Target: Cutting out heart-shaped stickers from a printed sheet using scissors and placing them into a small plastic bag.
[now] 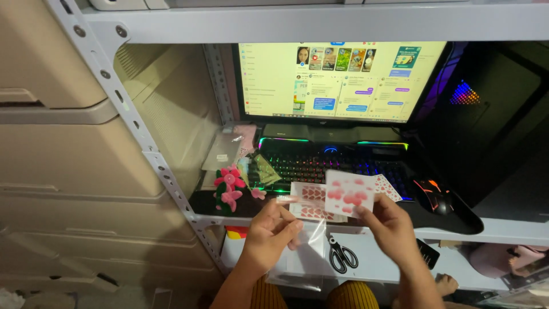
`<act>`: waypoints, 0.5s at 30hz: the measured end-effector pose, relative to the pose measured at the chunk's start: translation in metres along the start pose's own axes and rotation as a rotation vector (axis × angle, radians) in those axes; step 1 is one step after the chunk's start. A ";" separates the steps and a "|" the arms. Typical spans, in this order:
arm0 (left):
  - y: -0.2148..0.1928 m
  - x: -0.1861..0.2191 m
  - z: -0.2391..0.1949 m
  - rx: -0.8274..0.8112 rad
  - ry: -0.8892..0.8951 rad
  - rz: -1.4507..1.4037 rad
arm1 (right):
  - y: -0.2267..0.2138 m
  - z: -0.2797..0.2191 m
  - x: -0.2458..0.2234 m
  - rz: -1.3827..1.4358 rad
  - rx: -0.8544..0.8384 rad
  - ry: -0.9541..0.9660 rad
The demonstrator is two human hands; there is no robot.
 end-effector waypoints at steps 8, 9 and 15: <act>0.010 0.006 -0.004 -0.089 -0.067 0.009 | -0.015 0.021 0.002 0.149 0.043 0.080; 0.010 0.001 -0.004 -0.087 -0.073 -0.019 | -0.010 0.024 0.002 0.157 0.040 0.086; 0.011 -0.008 -0.006 -0.083 -0.181 0.029 | 0.022 0.042 -0.004 0.262 0.016 0.045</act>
Point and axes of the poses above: each hand's wrist, its own z-axis towards the middle knuckle, its own y-axis out of the palm, x = y × z, the point moved 6 cm from there along z, towards the middle knuckle, and after that the axes turned 8 degrees about -x, right-handed, at the moved point
